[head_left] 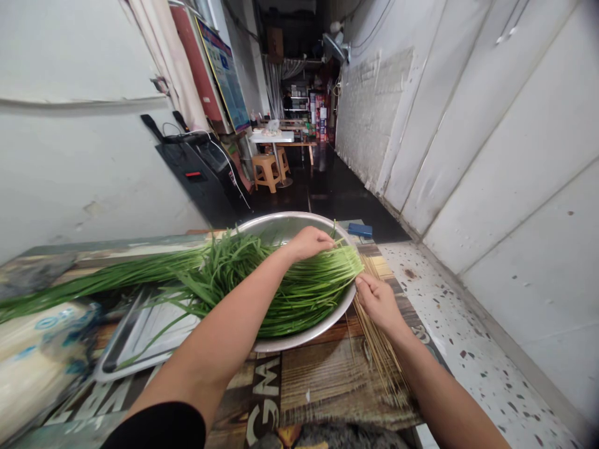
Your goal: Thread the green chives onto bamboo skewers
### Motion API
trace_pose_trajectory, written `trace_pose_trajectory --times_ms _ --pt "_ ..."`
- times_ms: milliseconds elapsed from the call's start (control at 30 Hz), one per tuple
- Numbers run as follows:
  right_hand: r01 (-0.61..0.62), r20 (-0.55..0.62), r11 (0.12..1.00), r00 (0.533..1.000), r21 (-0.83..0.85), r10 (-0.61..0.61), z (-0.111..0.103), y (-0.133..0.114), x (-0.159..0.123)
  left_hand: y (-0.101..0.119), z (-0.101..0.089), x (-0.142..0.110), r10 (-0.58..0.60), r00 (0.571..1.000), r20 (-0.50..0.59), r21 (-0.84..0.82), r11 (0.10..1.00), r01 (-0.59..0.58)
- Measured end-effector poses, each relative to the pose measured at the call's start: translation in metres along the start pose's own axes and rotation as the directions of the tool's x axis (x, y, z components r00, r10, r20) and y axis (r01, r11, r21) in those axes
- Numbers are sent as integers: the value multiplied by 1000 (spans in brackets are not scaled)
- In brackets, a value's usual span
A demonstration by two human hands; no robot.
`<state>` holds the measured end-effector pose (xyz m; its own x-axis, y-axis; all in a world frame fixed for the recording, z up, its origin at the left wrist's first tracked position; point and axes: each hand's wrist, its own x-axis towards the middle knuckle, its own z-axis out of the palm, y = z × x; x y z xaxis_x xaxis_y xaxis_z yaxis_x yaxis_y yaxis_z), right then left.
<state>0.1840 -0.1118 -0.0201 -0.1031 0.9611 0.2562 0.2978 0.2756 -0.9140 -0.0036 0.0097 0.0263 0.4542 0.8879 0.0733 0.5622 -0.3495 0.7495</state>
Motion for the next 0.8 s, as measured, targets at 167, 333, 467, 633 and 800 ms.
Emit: trace_pose_trajectory --times_ms 167,333,467,633,800 --pt "-10 0 1000 1000 1 10 -1 -1 -1 0 2 0 -31 999 -36 -60 998 29" --pt "-24 9 1000 1000 -9 24 -1 -1 -1 -1 4 1 -42 996 -77 -105 994 33" --pt "-17 -4 1000 1000 5 17 -1 -2 -1 -2 4 1 -67 992 -103 -131 990 53" --pt "-19 2 999 1000 31 19 0 -3 -2 -1 3 0 -65 993 -100 -115 992 54" --pt "-32 1 999 999 28 32 0 -3 -3 0 1 0 -44 993 -111 -90 995 34"
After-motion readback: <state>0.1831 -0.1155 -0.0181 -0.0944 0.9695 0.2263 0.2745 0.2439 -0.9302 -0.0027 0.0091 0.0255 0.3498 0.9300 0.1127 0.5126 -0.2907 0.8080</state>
